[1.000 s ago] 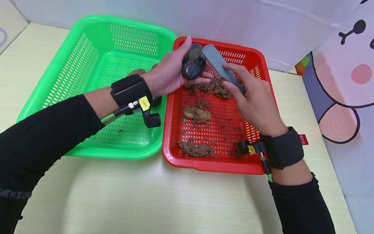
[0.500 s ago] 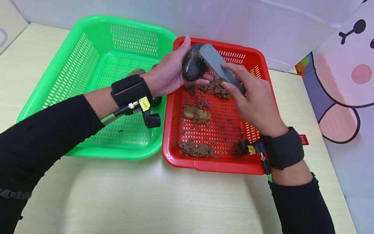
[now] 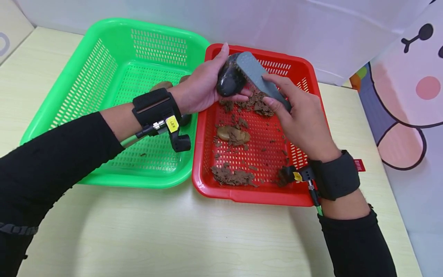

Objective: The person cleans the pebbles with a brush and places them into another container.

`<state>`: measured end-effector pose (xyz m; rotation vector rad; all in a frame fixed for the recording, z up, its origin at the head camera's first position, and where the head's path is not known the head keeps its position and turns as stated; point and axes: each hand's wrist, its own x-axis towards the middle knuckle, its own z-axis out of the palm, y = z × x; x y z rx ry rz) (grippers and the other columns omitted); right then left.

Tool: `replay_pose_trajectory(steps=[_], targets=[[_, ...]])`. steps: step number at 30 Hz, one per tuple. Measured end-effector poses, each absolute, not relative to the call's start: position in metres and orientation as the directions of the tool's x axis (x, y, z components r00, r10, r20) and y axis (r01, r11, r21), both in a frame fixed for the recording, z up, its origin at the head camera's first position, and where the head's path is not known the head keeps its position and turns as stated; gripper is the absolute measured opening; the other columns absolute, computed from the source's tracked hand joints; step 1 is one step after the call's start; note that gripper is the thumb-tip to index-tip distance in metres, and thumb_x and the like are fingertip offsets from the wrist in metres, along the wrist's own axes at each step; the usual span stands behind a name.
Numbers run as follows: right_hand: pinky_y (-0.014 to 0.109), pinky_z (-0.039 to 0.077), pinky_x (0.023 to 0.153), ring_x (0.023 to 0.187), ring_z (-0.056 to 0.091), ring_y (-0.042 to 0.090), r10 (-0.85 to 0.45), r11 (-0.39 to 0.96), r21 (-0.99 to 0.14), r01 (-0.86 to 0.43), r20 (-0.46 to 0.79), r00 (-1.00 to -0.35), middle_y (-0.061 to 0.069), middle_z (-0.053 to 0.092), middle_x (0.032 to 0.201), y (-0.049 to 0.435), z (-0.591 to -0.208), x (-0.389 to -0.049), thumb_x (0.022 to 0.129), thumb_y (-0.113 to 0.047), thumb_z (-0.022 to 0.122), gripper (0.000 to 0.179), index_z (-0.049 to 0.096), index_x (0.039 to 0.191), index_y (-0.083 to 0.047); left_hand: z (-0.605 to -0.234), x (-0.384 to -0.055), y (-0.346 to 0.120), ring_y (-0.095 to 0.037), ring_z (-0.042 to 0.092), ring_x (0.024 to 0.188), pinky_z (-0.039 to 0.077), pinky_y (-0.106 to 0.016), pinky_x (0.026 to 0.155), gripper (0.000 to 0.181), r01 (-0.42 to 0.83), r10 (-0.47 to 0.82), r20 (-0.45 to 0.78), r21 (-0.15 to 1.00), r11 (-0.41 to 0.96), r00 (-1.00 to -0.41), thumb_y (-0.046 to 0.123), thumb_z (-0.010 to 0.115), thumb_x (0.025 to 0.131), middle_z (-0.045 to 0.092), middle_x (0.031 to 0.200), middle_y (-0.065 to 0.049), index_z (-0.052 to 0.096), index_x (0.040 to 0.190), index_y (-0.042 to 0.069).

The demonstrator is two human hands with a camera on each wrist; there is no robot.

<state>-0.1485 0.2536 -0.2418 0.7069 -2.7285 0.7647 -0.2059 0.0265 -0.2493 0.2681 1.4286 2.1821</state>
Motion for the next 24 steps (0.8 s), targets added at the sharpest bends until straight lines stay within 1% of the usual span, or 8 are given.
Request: replay_pose_trajectory(steps=[2, 3, 6, 9, 12, 17, 20, 24], targets=[[0.013, 0.033, 0.058, 0.077, 0.065, 0.034, -0.357, 0.770, -0.428, -0.474, 0.327, -0.875, 0.025, 0.068, 0.109, 0.2541, -0.2415, -0.1495, 0.098, -0.011, 0.066, 0.053, 0.051, 0.148, -0.019, -0.2495, -0.2058, 0.0261, -0.037, 0.067, 0.102, 0.058, -0.041, 0.092, 0.060, -0.307, 0.521, -0.112, 0.902, -0.304, -0.846, 0.046, 0.022, 0.110, 0.056, 0.122, -0.024, 0.038, 0.150, 0.004], [0.013, 0.033, 0.058, 0.076, 0.066, 0.032, -0.350, 0.771, -0.434, -0.465, 0.322, -0.880, 0.025, 0.068, 0.109, 0.2543, -0.2415, -0.1498, 0.098, -0.011, 0.066, 0.053, 0.052, 0.148, -0.020, -0.2497, -0.2056, 0.0259, -0.039, 0.067, 0.102, 0.058, -0.040, 0.092, 0.060, -0.302, 0.521, -0.110, 0.905, -0.301, -0.846, 0.046, 0.022, 0.110, 0.056, 0.121, -0.026, 0.037, 0.150, 0.004], [0.014, 0.035, 0.059, 0.076, 0.061, 0.014, -0.383, 0.747, -0.455, -0.485, 0.302, -0.873, 0.021, 0.069, 0.106, 0.2540, -0.2420, -0.1491, 0.097, -0.010, 0.067, 0.054, 0.052, 0.148, -0.021, -0.2500, -0.2058, 0.0259, -0.038, 0.065, 0.109, 0.057, -0.042, 0.094, 0.060, -0.307, 0.517, -0.110, 0.899, -0.313, -0.849, 0.046, 0.022, 0.111, 0.056, 0.123, -0.024, 0.038, 0.149, 0.002], [0.015, 0.037, 0.061, 0.075, 0.054, 0.003, -0.438, 0.706, -0.475, -0.525, 0.290, -0.851, 0.016, 0.069, 0.102, 0.2527, -0.2430, -0.1479, 0.095, -0.007, 0.069, 0.058, 0.052, 0.148, -0.022, -0.2500, -0.2062, 0.0263, -0.035, 0.062, 0.115, 0.055, -0.044, 0.097, 0.059, -0.317, 0.506, -0.114, 0.887, -0.336, -0.855, 0.045, 0.024, 0.110, 0.054, 0.123, -0.018, 0.038, 0.148, 0.002], [0.016, 0.036, 0.061, 0.075, 0.054, 0.008, -0.445, 0.707, -0.461, -0.536, 0.299, -0.844, 0.016, 0.069, 0.101, 0.2522, -0.2433, -0.1477, 0.095, -0.006, 0.069, 0.058, 0.052, 0.148, -0.022, -0.2501, -0.2063, 0.0264, -0.033, 0.062, 0.112, 0.054, -0.045, 0.098, 0.058, -0.314, 0.503, -0.111, 0.887, -0.340, -0.857, 0.045, 0.025, 0.111, 0.053, 0.121, -0.017, 0.038, 0.147, 0.002], [0.017, 0.032, 0.055, 0.071, 0.057, 0.020, -0.341, 0.783, -0.427, -0.453, 0.314, -0.886, 0.022, 0.068, 0.102, 0.2538, -0.2423, -0.1496, 0.097, -0.012, 0.067, 0.053, 0.052, 0.148, -0.022, -0.2503, -0.2057, 0.0252, -0.038, 0.066, 0.102, 0.056, -0.042, 0.095, 0.061, -0.292, 0.516, -0.109, 0.912, -0.288, -0.850, 0.046, 0.022, 0.110, 0.057, 0.118, -0.026, 0.038, 0.149, 0.001], [0.014, 0.034, 0.057, 0.076, 0.062, 0.028, -0.336, 0.775, -0.457, -0.436, 0.287, -0.897, 0.023, 0.068, 0.105, 0.2537, -0.2416, -0.1492, 0.098, -0.014, 0.066, 0.054, 0.051, 0.149, -0.024, -0.2507, -0.2056, 0.0249, -0.036, 0.067, 0.100, 0.057, -0.041, 0.094, 0.061, -0.283, 0.520, -0.100, 0.916, -0.285, -0.848, 0.046, 0.021, 0.111, 0.057, 0.117, -0.026, 0.037, 0.149, 0.001], [0.013, 0.038, 0.063, 0.081, 0.062, 0.017, -0.415, 0.722, -0.491, -0.488, 0.257, -0.873, 0.019, 0.069, 0.104, 0.2530, -0.2417, -0.1478, 0.096, -0.009, 0.068, 0.057, 0.051, 0.148, -0.024, -0.2498, -0.2059, 0.0262, -0.031, 0.063, 0.108, 0.056, -0.041, 0.097, 0.059, -0.296, 0.508, -0.109, 0.906, -0.302, -0.854, 0.045, 0.022, 0.110, 0.054, 0.123, -0.018, 0.037, 0.149, 0.003]])
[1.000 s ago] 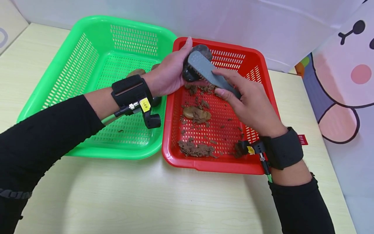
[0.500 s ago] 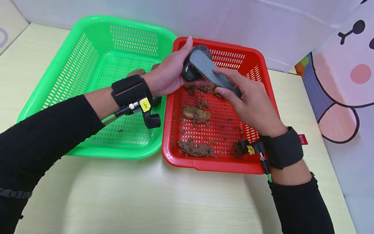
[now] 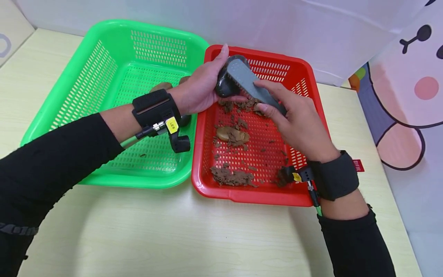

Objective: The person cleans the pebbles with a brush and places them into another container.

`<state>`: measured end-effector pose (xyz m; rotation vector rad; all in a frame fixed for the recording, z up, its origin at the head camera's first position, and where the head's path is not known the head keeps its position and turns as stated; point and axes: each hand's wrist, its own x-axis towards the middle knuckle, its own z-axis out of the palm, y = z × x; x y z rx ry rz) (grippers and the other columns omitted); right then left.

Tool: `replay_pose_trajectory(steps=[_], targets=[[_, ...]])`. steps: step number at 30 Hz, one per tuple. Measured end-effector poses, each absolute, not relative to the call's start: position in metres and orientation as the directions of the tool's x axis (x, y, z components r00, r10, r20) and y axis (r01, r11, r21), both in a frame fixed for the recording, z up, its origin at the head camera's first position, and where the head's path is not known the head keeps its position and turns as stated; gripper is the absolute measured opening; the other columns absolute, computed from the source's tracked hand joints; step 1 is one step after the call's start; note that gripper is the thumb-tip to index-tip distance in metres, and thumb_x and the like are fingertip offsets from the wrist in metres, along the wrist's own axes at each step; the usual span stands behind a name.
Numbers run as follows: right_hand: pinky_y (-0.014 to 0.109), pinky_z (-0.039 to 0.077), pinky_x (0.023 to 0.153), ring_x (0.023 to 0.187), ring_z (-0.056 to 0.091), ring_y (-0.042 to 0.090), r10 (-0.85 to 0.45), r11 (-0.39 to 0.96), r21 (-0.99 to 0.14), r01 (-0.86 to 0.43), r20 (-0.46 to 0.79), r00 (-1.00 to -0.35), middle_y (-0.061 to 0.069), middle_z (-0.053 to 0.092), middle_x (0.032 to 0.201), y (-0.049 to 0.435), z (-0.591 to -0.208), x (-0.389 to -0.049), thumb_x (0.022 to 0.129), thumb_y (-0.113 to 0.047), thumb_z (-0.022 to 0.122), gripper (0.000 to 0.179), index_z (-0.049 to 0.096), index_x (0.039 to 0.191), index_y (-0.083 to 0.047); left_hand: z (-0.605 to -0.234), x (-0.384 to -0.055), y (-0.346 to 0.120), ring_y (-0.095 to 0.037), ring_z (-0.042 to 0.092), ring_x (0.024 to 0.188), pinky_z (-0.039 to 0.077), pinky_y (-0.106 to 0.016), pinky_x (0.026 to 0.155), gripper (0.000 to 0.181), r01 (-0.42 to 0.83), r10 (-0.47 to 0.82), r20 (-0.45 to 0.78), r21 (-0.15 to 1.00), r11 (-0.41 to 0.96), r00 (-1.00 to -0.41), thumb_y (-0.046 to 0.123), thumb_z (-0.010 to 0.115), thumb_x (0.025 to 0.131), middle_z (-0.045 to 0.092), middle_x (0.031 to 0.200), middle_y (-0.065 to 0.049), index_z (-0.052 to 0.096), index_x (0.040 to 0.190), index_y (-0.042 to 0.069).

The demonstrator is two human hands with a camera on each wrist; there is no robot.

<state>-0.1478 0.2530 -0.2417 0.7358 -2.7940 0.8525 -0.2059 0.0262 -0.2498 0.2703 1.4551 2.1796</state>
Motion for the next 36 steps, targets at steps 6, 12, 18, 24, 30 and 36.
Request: replay_pose_trajectory(steps=[6, 12, 18, 24, 30, 36], targets=[[0.016, 0.035, 0.058, 0.073, 0.058, 0.020, -0.405, 0.744, -0.446, -0.498, 0.292, -0.867, 0.019, 0.069, 0.102, 0.2529, -0.2415, -0.1484, 0.096, -0.010, 0.069, 0.056, 0.052, 0.148, -0.023, -0.2492, -0.2058, 0.0267, -0.029, 0.063, 0.104, 0.056, -0.039, 0.097, 0.058, -0.283, 0.508, -0.113, 0.920, -0.271, -0.854, 0.045, 0.022, 0.111, 0.054, 0.122, -0.018, 0.038, 0.148, 0.003], [0.016, 0.032, 0.055, 0.071, 0.057, 0.025, -0.348, 0.778, -0.449, -0.439, 0.275, -0.896, 0.021, 0.067, 0.102, 0.2543, -0.2417, -0.1500, 0.098, -0.013, 0.067, 0.055, 0.051, 0.149, -0.025, -0.2512, -0.2055, 0.0261, -0.032, 0.067, 0.098, 0.058, -0.038, 0.092, 0.060, -0.247, 0.516, -0.087, 0.936, -0.250, -0.852, 0.045, 0.021, 0.111, 0.055, 0.121, -0.023, 0.037, 0.149, 0.001], [0.018, 0.035, 0.060, 0.075, 0.054, 0.011, -0.458, 0.707, -0.476, -0.523, 0.255, -0.851, 0.014, 0.068, 0.100, 0.2533, -0.2420, -0.1482, 0.095, -0.007, 0.069, 0.059, 0.052, 0.148, -0.024, -0.2523, -0.2043, 0.0270, -0.032, 0.061, 0.108, 0.057, -0.039, 0.095, 0.058, -0.248, 0.519, -0.067, 0.925, -0.288, -0.852, 0.044, 0.020, 0.111, 0.052, 0.120, -0.017, 0.039, 0.143, 0.000], [0.017, 0.033, 0.055, 0.069, 0.056, 0.022, -0.362, 0.778, -0.439, -0.449, 0.270, -0.892, 0.021, 0.067, 0.102, 0.2542, -0.2413, -0.1501, 0.098, -0.014, 0.067, 0.055, 0.050, 0.149, -0.025, -0.2505, -0.2049, 0.0267, -0.032, 0.066, 0.097, 0.057, -0.039, 0.092, 0.061, -0.255, 0.510, -0.094, 0.932, -0.256, -0.855, 0.046, 0.021, 0.110, 0.054, 0.116, -0.020, 0.036, 0.149, 0.001], [0.018, 0.035, 0.057, 0.073, 0.056, 0.015, -0.403, 0.743, -0.485, -0.460, 0.224, -0.887, 0.018, 0.067, 0.104, 0.2544, -0.2427, -0.1489, 0.098, -0.012, 0.067, 0.058, 0.048, 0.150, -0.027, -0.2514, -0.2053, 0.0267, -0.030, 0.065, 0.099, 0.057, -0.038, 0.093, 0.061, -0.252, 0.508, -0.092, 0.933, -0.256, -0.856, 0.045, 0.021, 0.111, 0.053, 0.120, -0.020, 0.037, 0.148, 0.000], [0.017, 0.038, 0.061, 0.075, 0.056, 0.009, -0.476, 0.698, -0.496, -0.516, 0.218, -0.852, 0.011, 0.067, 0.103, 0.2522, -0.2423, -0.1480, 0.096, -0.008, 0.069, 0.061, 0.049, 0.150, -0.027, -0.2519, -0.2055, 0.0280, -0.026, 0.062, 0.102, 0.057, -0.036, 0.093, 0.059, -0.240, 0.498, -0.088, 0.938, -0.249, -0.863, 0.045, 0.021, 0.111, 0.051, 0.119, -0.014, 0.037, 0.146, 0.001]])
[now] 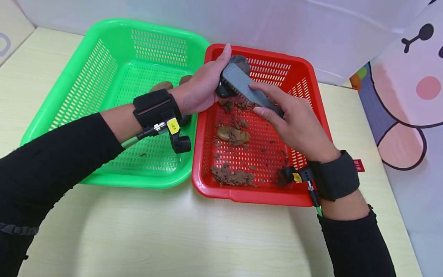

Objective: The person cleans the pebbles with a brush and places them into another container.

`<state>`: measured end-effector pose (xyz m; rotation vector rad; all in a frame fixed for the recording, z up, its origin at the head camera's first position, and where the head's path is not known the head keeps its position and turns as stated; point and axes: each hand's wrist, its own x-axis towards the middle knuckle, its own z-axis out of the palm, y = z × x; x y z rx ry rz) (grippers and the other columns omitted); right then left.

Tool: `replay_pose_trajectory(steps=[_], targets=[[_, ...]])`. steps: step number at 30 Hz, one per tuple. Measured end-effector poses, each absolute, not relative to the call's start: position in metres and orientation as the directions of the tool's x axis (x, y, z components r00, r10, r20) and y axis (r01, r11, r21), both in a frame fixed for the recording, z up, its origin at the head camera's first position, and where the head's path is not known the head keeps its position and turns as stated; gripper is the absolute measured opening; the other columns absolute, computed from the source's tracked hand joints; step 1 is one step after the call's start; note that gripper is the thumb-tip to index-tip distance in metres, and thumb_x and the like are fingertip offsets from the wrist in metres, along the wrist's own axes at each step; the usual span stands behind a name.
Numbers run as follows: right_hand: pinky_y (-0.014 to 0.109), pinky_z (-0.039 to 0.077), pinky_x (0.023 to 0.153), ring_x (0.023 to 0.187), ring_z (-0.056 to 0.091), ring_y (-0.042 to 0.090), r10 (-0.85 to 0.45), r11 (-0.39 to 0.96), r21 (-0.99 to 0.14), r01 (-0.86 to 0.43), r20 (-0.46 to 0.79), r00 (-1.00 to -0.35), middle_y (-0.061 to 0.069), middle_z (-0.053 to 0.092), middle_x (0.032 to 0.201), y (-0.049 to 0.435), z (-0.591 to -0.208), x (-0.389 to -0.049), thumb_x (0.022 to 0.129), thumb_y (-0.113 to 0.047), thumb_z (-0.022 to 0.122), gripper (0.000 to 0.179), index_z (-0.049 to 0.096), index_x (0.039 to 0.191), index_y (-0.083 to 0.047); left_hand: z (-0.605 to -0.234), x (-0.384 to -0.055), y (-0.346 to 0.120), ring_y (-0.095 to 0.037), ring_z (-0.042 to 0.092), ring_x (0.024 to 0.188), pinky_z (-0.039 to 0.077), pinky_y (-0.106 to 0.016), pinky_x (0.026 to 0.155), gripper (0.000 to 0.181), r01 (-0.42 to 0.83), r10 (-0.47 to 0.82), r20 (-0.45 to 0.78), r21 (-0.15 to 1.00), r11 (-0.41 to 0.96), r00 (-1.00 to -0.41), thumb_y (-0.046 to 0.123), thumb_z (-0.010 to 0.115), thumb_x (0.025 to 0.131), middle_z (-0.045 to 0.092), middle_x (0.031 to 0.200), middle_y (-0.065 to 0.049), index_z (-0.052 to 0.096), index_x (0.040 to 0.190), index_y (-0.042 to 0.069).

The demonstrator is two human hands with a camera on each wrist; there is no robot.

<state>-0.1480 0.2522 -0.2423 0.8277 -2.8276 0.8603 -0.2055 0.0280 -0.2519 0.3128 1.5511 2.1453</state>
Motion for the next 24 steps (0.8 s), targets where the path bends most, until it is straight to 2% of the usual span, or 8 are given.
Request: replay_pose_trajectory(steps=[5, 7, 9, 13, 15, 18, 22, 24], targets=[[0.015, 0.035, 0.057, 0.075, 0.061, 0.030, -0.384, 0.766, -0.476, -0.431, 0.199, -0.902, 0.021, 0.066, 0.103, 0.2539, -0.2421, -0.1510, 0.099, -0.014, 0.065, 0.060, 0.043, 0.153, -0.027, -0.2508, -0.2054, 0.0270, -0.031, 0.065, 0.096, 0.058, -0.038, 0.092, 0.062, -0.251, 0.510, -0.095, 0.936, -0.246, -0.855, 0.046, 0.021, 0.111, 0.055, 0.119, -0.022, 0.038, 0.147, 0.000], [0.011, 0.037, 0.059, 0.078, 0.064, 0.036, -0.372, 0.768, -0.490, -0.412, 0.182, -0.910, 0.023, 0.065, 0.104, 0.2545, -0.2424, -0.1512, 0.100, -0.015, 0.064, 0.060, 0.041, 0.154, -0.027, -0.2510, -0.2049, 0.0263, -0.033, 0.065, 0.095, 0.058, -0.037, 0.092, 0.063, -0.244, 0.514, -0.092, 0.941, -0.236, -0.853, 0.046, 0.020, 0.110, 0.055, 0.119, -0.025, 0.038, 0.148, 0.000], [0.012, 0.038, 0.059, 0.077, 0.064, 0.035, -0.399, 0.751, -0.504, -0.427, 0.169, -0.901, 0.021, 0.065, 0.104, 0.2541, -0.2429, -0.1503, 0.100, -0.015, 0.064, 0.062, 0.040, 0.155, -0.028, -0.2513, -0.2047, 0.0262, -0.032, 0.065, 0.097, 0.058, -0.038, 0.092, 0.062, -0.233, 0.513, -0.083, 0.943, -0.236, -0.854, 0.046, 0.020, 0.111, 0.054, 0.120, -0.024, 0.037, 0.148, -0.001], [0.018, 0.037, 0.056, 0.069, 0.058, 0.020, -0.495, 0.682, -0.544, -0.488, 0.147, -0.856, 0.013, 0.062, 0.101, 0.2521, -0.2435, -0.1476, 0.098, -0.010, 0.065, 0.065, 0.039, 0.155, -0.031, -0.2519, -0.2047, 0.0270, -0.027, 0.061, 0.103, 0.056, -0.036, 0.094, 0.060, -0.217, 0.499, -0.079, 0.950, -0.224, -0.863, 0.045, 0.019, 0.111, 0.051, 0.119, -0.016, 0.038, 0.145, 0.000], [0.023, 0.036, 0.056, 0.068, 0.054, 0.017, -0.511, 0.669, -0.553, -0.497, 0.142, -0.848, 0.011, 0.063, 0.100, 0.2511, -0.2432, -0.1466, 0.098, -0.009, 0.066, 0.065, 0.041, 0.154, -0.031, -0.2517, -0.2048, 0.0278, -0.025, 0.059, 0.105, 0.056, -0.034, 0.093, 0.060, -0.216, 0.490, -0.085, 0.952, -0.216, -0.867, 0.045, 0.018, 0.111, 0.049, 0.120, -0.014, 0.037, 0.146, 0.001], [0.018, 0.037, 0.058, 0.074, 0.059, 0.020, -0.487, 0.688, -0.535, -0.490, 0.161, -0.859, 0.015, 0.065, 0.103, 0.2514, -0.2428, -0.1473, 0.097, -0.008, 0.066, 0.066, 0.041, 0.154, -0.029, -0.2510, -0.2051, 0.0284, -0.026, 0.061, 0.101, 0.057, -0.035, 0.093, 0.059, -0.229, 0.493, -0.094, 0.948, -0.220, -0.865, 0.045, 0.020, 0.111, 0.052, 0.119, -0.015, 0.039, 0.145, 0.001], [0.009, 0.040, 0.063, 0.083, 0.068, 0.038, -0.442, 0.713, -0.524, -0.466, 0.180, -0.879, 0.022, 0.066, 0.108, 0.2531, -0.2441, -0.1499, 0.097, -0.011, 0.066, 0.067, 0.039, 0.155, -0.028, -0.2504, -0.2048, 0.0280, -0.027, 0.065, 0.090, 0.058, -0.037, 0.090, 0.059, -0.246, 0.504, -0.095, 0.938, -0.243, -0.858, 0.045, 0.022, 0.111, 0.057, 0.110, -0.019, 0.042, 0.143, 0.001], [0.010, 0.041, 0.062, 0.081, 0.067, 0.037, -0.438, 0.710, -0.538, -0.454, 0.167, -0.883, 0.022, 0.065, 0.108, 0.2534, -0.2448, -0.1494, 0.097, -0.012, 0.067, 0.068, 0.038, 0.156, -0.030, -0.2510, -0.2044, 0.0277, -0.026, 0.065, 0.090, 0.059, -0.036, 0.089, 0.056, -0.232, 0.510, -0.084, 0.944, -0.234, -0.856, 0.044, 0.024, 0.111, 0.057, 0.110, -0.018, 0.042, 0.143, 0.001]])
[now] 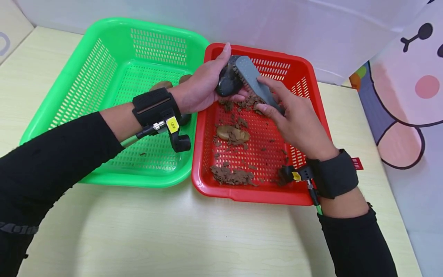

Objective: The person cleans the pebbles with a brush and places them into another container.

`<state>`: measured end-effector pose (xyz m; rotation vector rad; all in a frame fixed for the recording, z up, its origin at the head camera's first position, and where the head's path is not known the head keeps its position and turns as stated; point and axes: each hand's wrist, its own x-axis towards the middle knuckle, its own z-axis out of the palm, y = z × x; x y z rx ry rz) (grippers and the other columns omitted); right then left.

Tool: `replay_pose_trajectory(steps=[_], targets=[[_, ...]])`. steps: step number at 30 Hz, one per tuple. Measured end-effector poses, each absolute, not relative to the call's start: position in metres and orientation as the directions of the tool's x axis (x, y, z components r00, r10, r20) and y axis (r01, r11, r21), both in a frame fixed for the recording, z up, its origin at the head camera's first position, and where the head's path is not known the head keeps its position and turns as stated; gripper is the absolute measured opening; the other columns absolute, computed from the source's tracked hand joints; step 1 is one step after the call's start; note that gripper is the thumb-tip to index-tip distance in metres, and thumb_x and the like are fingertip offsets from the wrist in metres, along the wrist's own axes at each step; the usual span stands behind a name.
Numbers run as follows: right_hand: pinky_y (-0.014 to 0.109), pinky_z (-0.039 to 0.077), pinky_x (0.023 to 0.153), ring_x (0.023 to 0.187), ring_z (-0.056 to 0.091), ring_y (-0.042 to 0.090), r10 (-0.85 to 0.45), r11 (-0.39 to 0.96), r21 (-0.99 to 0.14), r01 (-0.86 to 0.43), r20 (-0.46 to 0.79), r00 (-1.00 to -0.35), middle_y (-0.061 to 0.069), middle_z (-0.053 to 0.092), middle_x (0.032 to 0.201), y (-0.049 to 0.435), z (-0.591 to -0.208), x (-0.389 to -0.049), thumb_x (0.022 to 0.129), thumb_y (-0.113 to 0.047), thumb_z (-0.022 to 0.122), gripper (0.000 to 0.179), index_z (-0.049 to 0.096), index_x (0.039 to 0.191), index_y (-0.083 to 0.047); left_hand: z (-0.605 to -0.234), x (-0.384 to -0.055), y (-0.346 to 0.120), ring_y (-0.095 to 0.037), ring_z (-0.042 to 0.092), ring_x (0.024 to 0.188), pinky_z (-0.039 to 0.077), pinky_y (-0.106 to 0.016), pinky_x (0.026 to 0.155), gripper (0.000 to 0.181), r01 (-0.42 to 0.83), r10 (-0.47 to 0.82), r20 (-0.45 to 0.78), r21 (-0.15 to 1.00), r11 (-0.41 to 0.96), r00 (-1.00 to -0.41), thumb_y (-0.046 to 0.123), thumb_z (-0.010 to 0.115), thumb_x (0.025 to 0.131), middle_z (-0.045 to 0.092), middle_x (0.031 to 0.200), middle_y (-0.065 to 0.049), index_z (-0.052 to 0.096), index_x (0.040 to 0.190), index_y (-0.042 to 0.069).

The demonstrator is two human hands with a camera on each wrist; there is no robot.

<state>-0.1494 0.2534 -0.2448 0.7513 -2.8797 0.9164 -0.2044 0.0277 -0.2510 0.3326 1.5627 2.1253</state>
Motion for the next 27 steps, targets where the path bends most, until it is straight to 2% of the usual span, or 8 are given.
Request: replay_pose_trajectory(steps=[5, 7, 10, 14, 18, 23, 25, 27], targets=[[0.018, 0.041, 0.058, 0.073, 0.058, 0.018, -0.464, 0.700, -0.549, -0.457, 0.136, -0.875, 0.015, 0.065, 0.103, 0.2523, -0.2447, -0.1465, 0.097, -0.012, 0.067, 0.070, 0.037, 0.156, -0.035, -0.2534, -0.2042, 0.0264, -0.028, 0.065, 0.103, 0.058, -0.034, 0.090, 0.036, -0.201, 0.519, -0.057, 0.953, -0.227, -0.853, 0.028, 0.041, 0.111, 0.057, 0.116, -0.017, 0.042, 0.136, 0.002], [0.017, 0.041, 0.059, 0.075, 0.058, 0.017, -0.473, 0.696, -0.550, -0.462, 0.132, -0.871, 0.014, 0.064, 0.106, 0.2519, -0.2445, -0.1464, 0.098, -0.012, 0.067, 0.070, 0.036, 0.156, -0.036, -0.2538, -0.2039, 0.0261, -0.029, 0.065, 0.105, 0.058, -0.034, 0.090, 0.031, -0.208, 0.516, -0.056, 0.948, -0.241, -0.855, 0.019, 0.046, 0.109, 0.057, 0.117, -0.017, 0.042, 0.135, 0.002], [0.014, 0.042, 0.062, 0.079, 0.061, 0.024, -0.477, 0.695, -0.545, -0.469, 0.139, -0.868, 0.016, 0.064, 0.110, 0.2514, -0.2443, -0.1473, 0.098, -0.011, 0.067, 0.072, 0.034, 0.157, -0.034, -0.2540, -0.2037, 0.0261, -0.028, 0.065, 0.103, 0.058, -0.035, 0.090, 0.030, -0.227, 0.498, -0.070, 0.938, -0.262, -0.864, 0.010, 0.049, 0.106, 0.057, 0.118, -0.016, 0.042, 0.134, 0.002], [0.013, 0.040, 0.064, 0.081, 0.061, 0.029, -0.425, 0.747, -0.499, -0.440, 0.151, -0.893, 0.019, 0.065, 0.106, 0.2531, -0.2454, -0.1505, 0.100, -0.019, 0.064, 0.065, 0.035, 0.158, -0.024, -0.2542, -0.2034, 0.0266, -0.026, 0.065, 0.095, 0.058, -0.032, 0.087, 0.030, -0.229, 0.452, -0.074, 0.927, -0.298, -0.889, 0.011, 0.049, 0.106, 0.057, 0.117, -0.017, 0.040, 0.134, 0.004], [0.021, 0.034, 0.060, 0.078, 0.050, 0.027, -0.343, 0.805, -0.475, -0.354, 0.115, -0.932, 0.017, 0.060, 0.098, 0.2563, -0.2465, -0.1523, 0.104, -0.029, 0.057, 0.051, 0.046, 0.150, -0.012, -0.2545, -0.2028, 0.0271, -0.024, 0.064, 0.092, 0.058, -0.029, 0.083, 0.030, -0.213, 0.429, -0.057, 0.921, -0.325, -0.902, 0.014, 0.047, 0.107, 0.058, 0.117, -0.017, 0.039, 0.135, 0.004], [0.025, 0.031, 0.060, 0.080, 0.046, 0.024, -0.357, 0.797, -0.500, -0.339, 0.061, -0.932, 0.015, 0.057, 0.099, 0.2579, -0.2471, -0.1523, 0.104, -0.030, 0.055, 0.046, 0.051, 0.147, -0.012, -0.2541, -0.2019, 0.0272, -0.024, 0.064, 0.093, 0.059, -0.032, 0.086, 0.029, -0.197, 0.465, -0.039, 0.934, -0.297, -0.884, 0.014, 0.047, 0.108, 0.057, 0.115, -0.016, 0.042, 0.133, 0.002], [0.024, 0.032, 0.060, 0.081, 0.046, 0.022, -0.377, 0.788, -0.506, -0.351, 0.056, -0.925, 0.014, 0.057, 0.100, 0.2579, -0.2470, -0.1518, 0.103, -0.029, 0.057, 0.046, 0.051, 0.147, -0.014, -0.2543, -0.2017, 0.0269, -0.024, 0.064, 0.088, 0.059, -0.031, 0.083, 0.030, -0.184, 0.484, -0.032, 0.945, -0.270, -0.875, 0.014, 0.050, 0.107, 0.058, 0.112, -0.016, 0.043, 0.134, 0.001], [0.022, 0.033, 0.062, 0.083, 0.046, 0.020, -0.385, 0.783, -0.506, -0.362, 0.063, -0.921, 0.013, 0.058, 0.101, 0.2578, -0.2470, -0.1519, 0.103, -0.027, 0.058, 0.045, 0.052, 0.146, -0.014, -0.2542, -0.2017, 0.0267, -0.022, 0.064, 0.081, 0.058, -0.028, 0.076, 0.039, -0.171, 0.497, -0.028, 0.954, -0.246, -0.867, 0.012, 0.053, 0.105, 0.060, 0.107, -0.016, 0.040, 0.140, 0.003]])
